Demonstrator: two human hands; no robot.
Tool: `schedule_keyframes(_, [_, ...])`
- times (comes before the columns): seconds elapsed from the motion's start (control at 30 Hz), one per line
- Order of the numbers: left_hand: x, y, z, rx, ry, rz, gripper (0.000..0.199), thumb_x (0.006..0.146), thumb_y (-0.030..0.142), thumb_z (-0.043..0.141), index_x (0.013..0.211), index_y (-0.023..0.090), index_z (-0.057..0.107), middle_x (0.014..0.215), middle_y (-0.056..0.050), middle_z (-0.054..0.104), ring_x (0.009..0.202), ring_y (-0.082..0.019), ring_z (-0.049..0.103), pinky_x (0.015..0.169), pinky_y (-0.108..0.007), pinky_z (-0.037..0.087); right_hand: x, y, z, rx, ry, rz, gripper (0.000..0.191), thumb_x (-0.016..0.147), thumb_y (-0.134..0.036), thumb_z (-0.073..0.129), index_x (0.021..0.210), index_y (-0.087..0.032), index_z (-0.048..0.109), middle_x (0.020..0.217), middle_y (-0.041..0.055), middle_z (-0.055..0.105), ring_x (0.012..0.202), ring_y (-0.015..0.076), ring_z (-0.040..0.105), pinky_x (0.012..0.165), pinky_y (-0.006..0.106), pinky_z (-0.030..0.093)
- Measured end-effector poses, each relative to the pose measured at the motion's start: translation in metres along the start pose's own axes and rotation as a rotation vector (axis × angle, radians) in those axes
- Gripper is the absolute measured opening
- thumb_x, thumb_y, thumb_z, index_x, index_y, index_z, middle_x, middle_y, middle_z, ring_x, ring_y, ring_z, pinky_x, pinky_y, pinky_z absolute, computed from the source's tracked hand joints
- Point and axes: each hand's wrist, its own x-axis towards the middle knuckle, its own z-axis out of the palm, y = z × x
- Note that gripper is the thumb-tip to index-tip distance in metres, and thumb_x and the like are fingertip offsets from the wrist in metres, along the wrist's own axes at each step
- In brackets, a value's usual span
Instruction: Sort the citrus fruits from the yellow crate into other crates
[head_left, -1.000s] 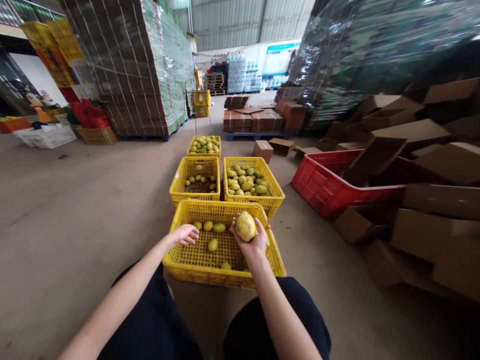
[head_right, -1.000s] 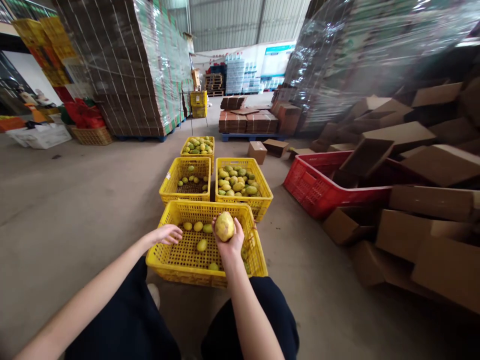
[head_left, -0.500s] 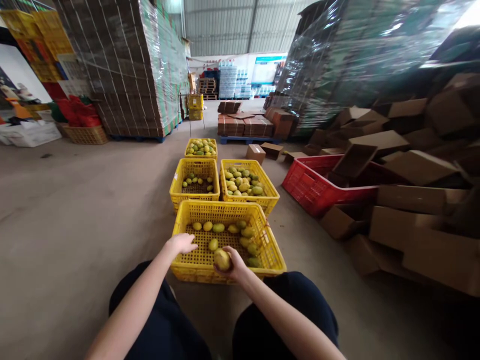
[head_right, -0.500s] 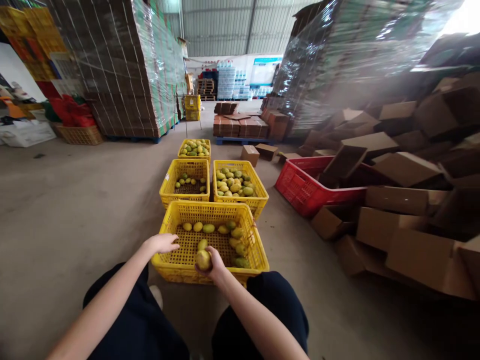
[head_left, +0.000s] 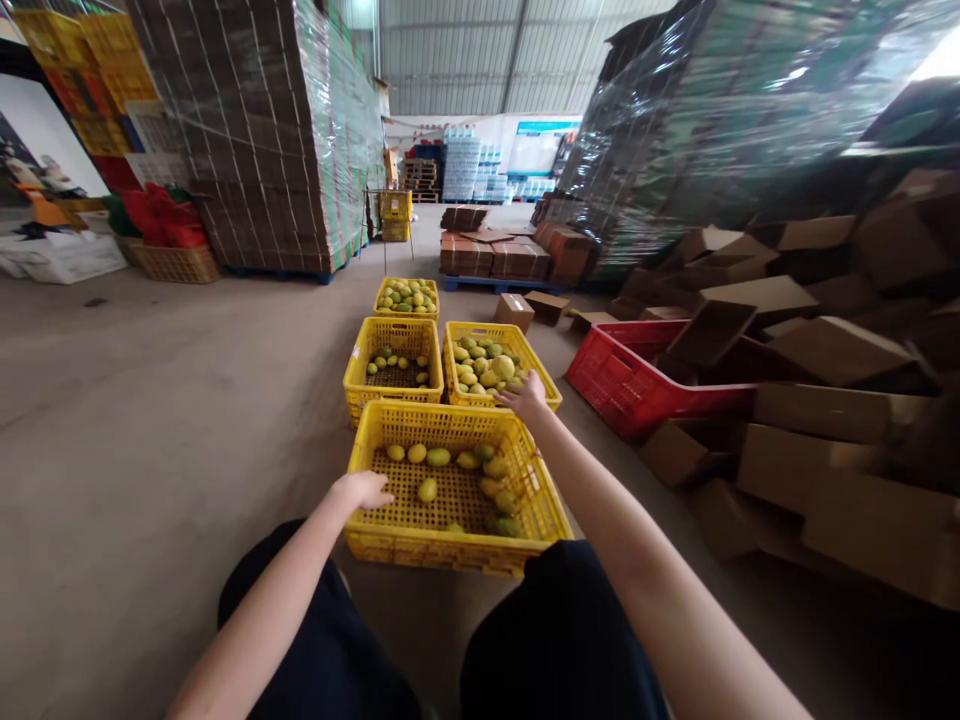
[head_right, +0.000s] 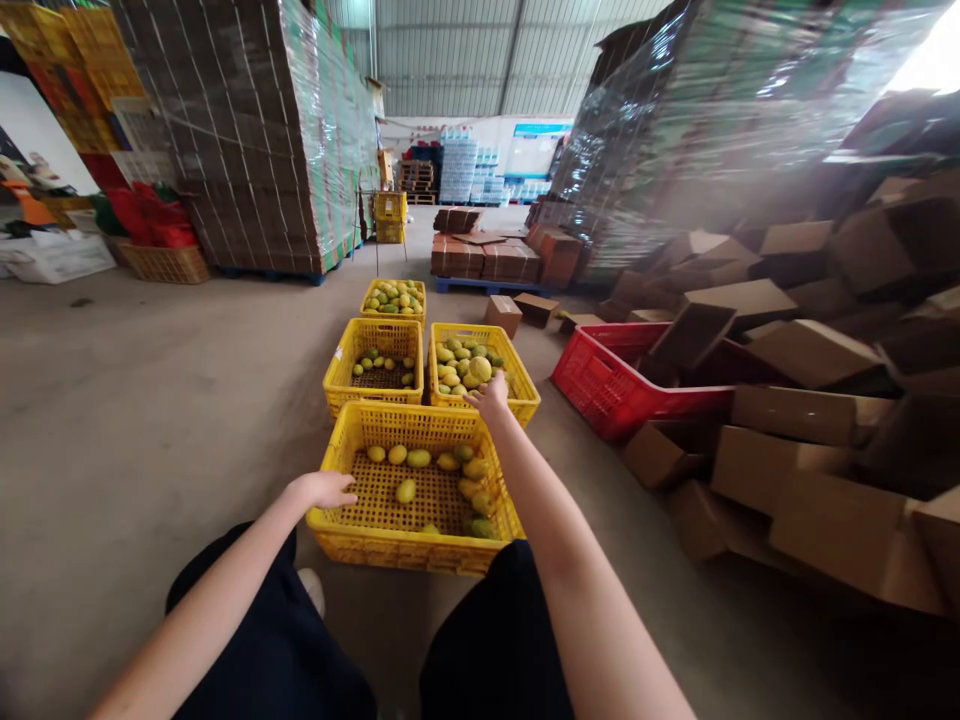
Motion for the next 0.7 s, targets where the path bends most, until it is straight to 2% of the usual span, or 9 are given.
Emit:
schedule_keyframes(0.07, [0.003, 0.000, 0.001, -0.045, 0.016, -0.005, 0.038, 0.066, 0.052, 0.071, 0.088, 0.021, 0.067, 0.115, -0.017, 0.071, 0.118, -0.039, 0.060, 0.104, -0.047, 0.041, -0.003, 0.011, -0.013, -0.044, 0.017, 0.033, 0.023, 0.097, -0.036, 0.042, 0.104, -0.022, 0.059, 0.084, 0.0004, 0.061, 0.060, 0.0128, 0.057, 0.060, 0.032, 0.057])
schedule_keyframes(0.17, [0.009, -0.001, 0.005, -0.115, 0.010, -0.023, 0.032, 0.063, 0.045, 0.073, 0.082, 0.021, 0.066, 0.113, -0.017, 0.071, 0.119, -0.040, 0.058, 0.106, -0.050, 0.039, -0.012, 0.044, -0.044, -0.103, 0.047, 0.117, 0.018, 0.095, -0.024, 0.042, 0.096, -0.019, 0.059, 0.079, 0.0021, 0.061, 0.057, 0.0144, 0.056, 0.058, 0.034, 0.056])
schedule_keyframes(0.23, [0.014, -0.004, 0.010, -0.167, -0.016, -0.042, 0.030, 0.060, 0.040, 0.075, 0.081, 0.021, 0.066, 0.111, -0.014, 0.072, 0.118, -0.039, 0.059, 0.107, -0.049, 0.038, -0.017, 0.063, -0.060, -0.117, 0.075, 0.180, 0.021, 0.094, -0.018, 0.035, 0.095, -0.019, 0.057, 0.078, 0.0029, 0.061, 0.057, 0.0151, 0.056, 0.056, 0.033, 0.055])
schedule_keyframes(0.3, [0.019, -0.008, 0.016, -0.228, -0.047, -0.066, 0.030, 0.057, 0.036, 0.076, 0.082, 0.023, 0.066, 0.109, -0.010, 0.073, 0.117, -0.036, 0.060, 0.108, -0.046, 0.038, -0.020, 0.073, -0.067, -0.107, 0.083, 0.232, 0.025, 0.094, -0.016, 0.031, 0.095, -0.019, 0.055, 0.077, 0.0040, 0.061, 0.059, 0.0165, 0.057, 0.055, 0.031, 0.053])
schedule_keyframes(0.4, [0.026, -0.017, 0.027, -0.332, -0.103, -0.132, 0.026, 0.058, 0.034, 0.076, 0.081, 0.026, 0.067, 0.097, -0.005, 0.075, 0.108, -0.030, 0.065, 0.103, -0.041, 0.044, -0.023, 0.069, -0.063, -0.058, 0.019, 0.260, 0.018, 0.092, -0.021, 0.039, 0.092, -0.020, 0.057, 0.077, 0.0051, 0.064, 0.067, 0.0190, 0.062, 0.056, 0.030, 0.054])
schedule_keyframes(0.53, [0.044, -0.022, 0.042, -0.465, -0.199, -0.282, 0.017, 0.066, 0.035, 0.075, 0.076, 0.024, 0.068, 0.073, -0.003, 0.071, 0.076, -0.025, 0.070, 0.085, -0.043, 0.054, -0.028, 0.048, -0.056, 0.063, -0.132, 0.245, 0.015, 0.086, -0.020, 0.044, 0.091, -0.019, 0.058, 0.079, 0.0060, 0.066, 0.077, 0.0193, 0.066, 0.060, 0.027, 0.055])
schedule_keyframes(0.6, [0.057, -0.019, 0.050, -0.532, -0.199, -0.346, 0.018, 0.074, 0.036, 0.073, 0.080, 0.019, 0.069, 0.076, -0.005, 0.070, 0.074, -0.023, 0.069, 0.082, -0.043, 0.055, -0.030, 0.039, -0.057, 0.134, -0.166, 0.279, 0.017, 0.084, -0.018, 0.043, 0.094, -0.018, 0.057, 0.080, 0.0069, 0.066, 0.078, 0.0193, 0.065, 0.058, 0.026, 0.055])
schedule_keyframes(0.7, [0.071, -0.009, 0.065, -0.671, -0.112, -0.372, 0.026, 0.089, 0.038, 0.063, 0.099, 0.014, 0.067, 0.097, -0.007, 0.070, 0.089, -0.020, 0.067, 0.085, -0.041, 0.054, -0.032, 0.027, -0.065, 0.238, -0.167, 0.344, 0.020, 0.083, -0.015, 0.042, 0.097, -0.018, 0.055, 0.080, 0.0058, 0.064, 0.072, 0.0165, 0.063, 0.056, 0.025, 0.055])
